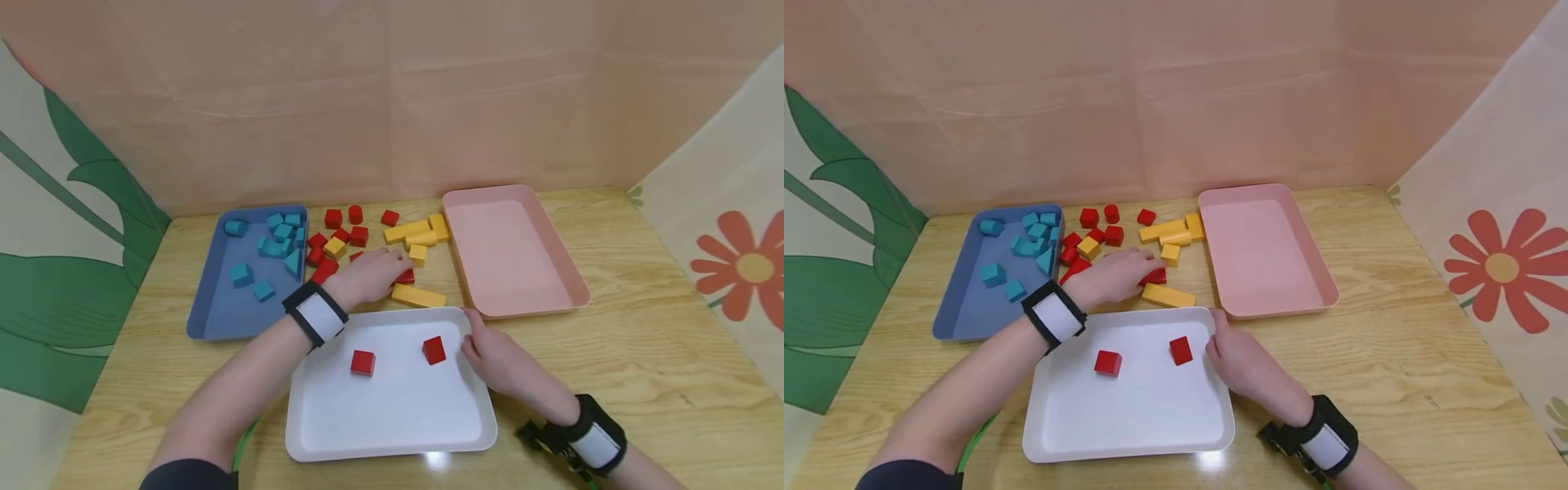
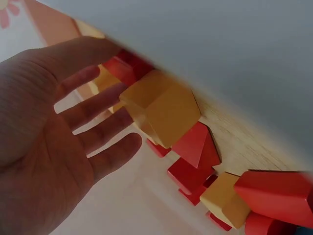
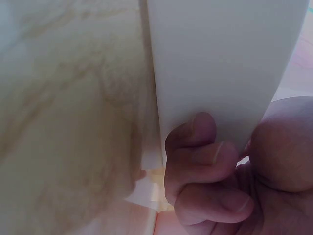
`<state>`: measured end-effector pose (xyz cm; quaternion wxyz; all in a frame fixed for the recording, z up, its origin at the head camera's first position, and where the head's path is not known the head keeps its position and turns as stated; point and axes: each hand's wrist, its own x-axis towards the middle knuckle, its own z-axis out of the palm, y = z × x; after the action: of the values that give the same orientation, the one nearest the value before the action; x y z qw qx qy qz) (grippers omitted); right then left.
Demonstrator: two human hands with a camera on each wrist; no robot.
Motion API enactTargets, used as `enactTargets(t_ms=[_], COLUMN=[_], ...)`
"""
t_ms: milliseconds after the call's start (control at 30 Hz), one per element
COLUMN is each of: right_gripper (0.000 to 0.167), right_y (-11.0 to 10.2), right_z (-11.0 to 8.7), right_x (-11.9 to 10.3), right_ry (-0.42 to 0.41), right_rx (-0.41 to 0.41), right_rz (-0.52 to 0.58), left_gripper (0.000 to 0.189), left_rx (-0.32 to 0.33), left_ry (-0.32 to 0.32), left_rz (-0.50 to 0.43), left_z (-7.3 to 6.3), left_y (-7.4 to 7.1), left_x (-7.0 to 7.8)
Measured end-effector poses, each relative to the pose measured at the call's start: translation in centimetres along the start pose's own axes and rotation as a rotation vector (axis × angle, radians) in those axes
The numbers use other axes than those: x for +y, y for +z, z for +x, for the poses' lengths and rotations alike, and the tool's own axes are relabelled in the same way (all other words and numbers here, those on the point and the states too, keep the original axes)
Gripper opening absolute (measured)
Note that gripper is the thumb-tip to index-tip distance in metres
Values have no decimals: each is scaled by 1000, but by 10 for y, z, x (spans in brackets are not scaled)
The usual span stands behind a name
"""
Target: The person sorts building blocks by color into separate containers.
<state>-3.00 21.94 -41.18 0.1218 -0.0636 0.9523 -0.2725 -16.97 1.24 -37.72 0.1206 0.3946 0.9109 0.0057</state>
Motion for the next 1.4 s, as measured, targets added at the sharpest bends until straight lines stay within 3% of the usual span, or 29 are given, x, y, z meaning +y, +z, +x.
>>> enactTargets(t_ms=[100, 233, 500, 633, 767, 1033, 1400], right_gripper=[47, 46, 47, 47, 47, 45, 46], right_y=[0, -1, -1, -1, 0, 1, 1], right_z=[0, 0, 0, 0, 1, 1, 2], right_x=[0, 0, -1, -1, -1, 0, 0], right_ry=[5, 3, 16, 5, 11, -5, 9], right_rx=[-2, 5, -6, 2, -1, 11, -2], right_rz=[5, 4, 3, -7, -6, 0, -1], left_gripper=[52, 50, 46, 32, 27, 35, 36], left_rx=[-24, -10, 88, 173, 210, 199, 90], left_ry=[12, 40, -33, 38, 113, 158, 204], left_rz=[7, 9, -38, -117, -116, -104, -25], left_z=[5, 11, 11, 3, -8, -33, -61], left_y=[3, 3, 1, -6, -12, -17, -1], left_x=[2, 5, 3, 5, 11, 23, 37])
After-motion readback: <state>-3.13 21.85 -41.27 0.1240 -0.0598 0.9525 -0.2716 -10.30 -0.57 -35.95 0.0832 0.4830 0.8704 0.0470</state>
